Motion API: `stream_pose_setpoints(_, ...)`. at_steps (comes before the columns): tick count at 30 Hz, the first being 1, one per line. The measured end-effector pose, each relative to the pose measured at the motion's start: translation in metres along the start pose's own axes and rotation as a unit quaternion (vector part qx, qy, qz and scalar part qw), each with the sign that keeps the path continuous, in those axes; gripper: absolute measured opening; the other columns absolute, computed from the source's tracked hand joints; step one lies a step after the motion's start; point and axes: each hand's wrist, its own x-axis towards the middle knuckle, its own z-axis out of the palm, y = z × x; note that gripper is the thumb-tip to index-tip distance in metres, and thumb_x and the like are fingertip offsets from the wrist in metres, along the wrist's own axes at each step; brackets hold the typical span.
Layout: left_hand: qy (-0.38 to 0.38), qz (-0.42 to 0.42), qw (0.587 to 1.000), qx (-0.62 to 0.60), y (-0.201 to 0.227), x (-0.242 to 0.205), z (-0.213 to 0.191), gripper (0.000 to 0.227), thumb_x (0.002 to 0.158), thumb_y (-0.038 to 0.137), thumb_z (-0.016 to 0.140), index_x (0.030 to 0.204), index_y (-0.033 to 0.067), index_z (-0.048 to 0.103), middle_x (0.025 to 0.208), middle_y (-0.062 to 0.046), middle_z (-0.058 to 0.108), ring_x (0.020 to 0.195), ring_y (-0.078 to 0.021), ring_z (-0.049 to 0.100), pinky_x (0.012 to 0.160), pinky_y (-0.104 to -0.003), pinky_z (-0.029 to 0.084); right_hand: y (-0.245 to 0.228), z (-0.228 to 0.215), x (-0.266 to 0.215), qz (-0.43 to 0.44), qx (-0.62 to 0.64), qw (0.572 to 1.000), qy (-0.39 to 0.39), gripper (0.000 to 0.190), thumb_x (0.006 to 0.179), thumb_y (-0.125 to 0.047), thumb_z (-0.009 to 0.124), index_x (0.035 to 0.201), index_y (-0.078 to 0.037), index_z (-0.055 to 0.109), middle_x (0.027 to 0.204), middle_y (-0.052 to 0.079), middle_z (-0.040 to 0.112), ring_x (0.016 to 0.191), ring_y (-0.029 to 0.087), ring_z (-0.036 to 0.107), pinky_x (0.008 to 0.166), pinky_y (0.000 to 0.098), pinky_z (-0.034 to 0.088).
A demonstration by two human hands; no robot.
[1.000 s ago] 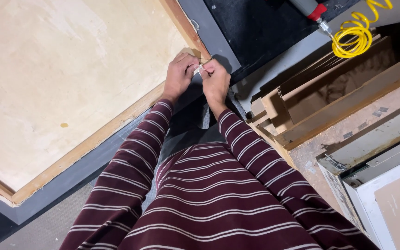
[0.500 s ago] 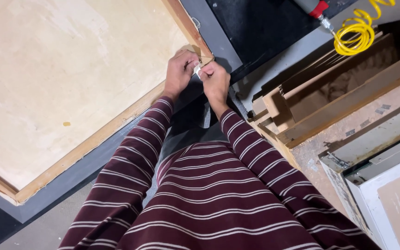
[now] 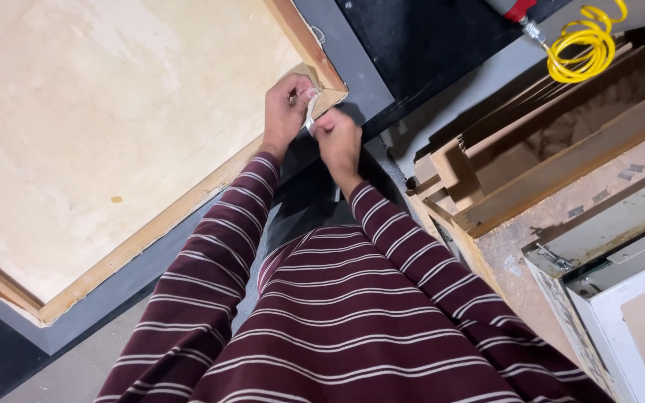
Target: Applying adhesive tape to the back of a picture frame using a handheld tape dispenser
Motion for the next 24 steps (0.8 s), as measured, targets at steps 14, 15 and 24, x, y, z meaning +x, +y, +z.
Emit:
stream_pose_setpoints(14, -0.013, -0.049, 0.999, -0.006, 0.036, 0.006, -0.028, 0.016, 0.094, -0.001, 0.068, 0.087, 0.0116, 0.061, 0.081, 0.004, 0.053, 0.077, -0.0106, 0.046, 0.071, -0.025, 0.04, -0.004, 0.008, -0.024, -0.139, 0.057, 0.989, 0.004, 0.015, 0.078, -0.003, 0.079, 0.07, -0.014, 0.071, 0.068, -0.002, 0.074, 0.066, 0.013, 0.069, 0.067, 0.0296, 0.055)
stream_pose_setpoints(15, -0.02, -0.022, 1.0, -0.004, 0.035, 0.01, -0.032, 0.015, 0.095, 0.0, 0.068, 0.088, 0.0103, 0.061, 0.082, 0.003, 0.053, 0.077, -0.0119, 0.046, 0.07, -0.026, 0.041, -0.006, 0.013, -0.023, -0.146, 0.059, 0.987, 0.018, 0.018, 0.078, -0.007, 0.084, 0.07, -0.012, 0.068, 0.065, -0.002, 0.071, 0.064, 0.013, 0.066, 0.067, 0.0307, 0.053)
stream_pose_setpoints(24, -0.059, 0.022, 0.997, 0.043, 0.009, 0.024, -0.034, 0.039, 0.089, -0.005, 0.07, 0.073, 0.0148, 0.041, 0.071, 0.003, 0.043, 0.069, -0.0123, 0.04, 0.067, -0.027, 0.038, -0.002, 0.031, -0.024, -0.137, 0.053, 0.988, 0.057, 0.015, 0.074, -0.002, 0.076, 0.07, -0.016, 0.072, 0.071, -0.006, 0.078, 0.07, 0.005, 0.071, 0.07, 0.0213, 0.053)
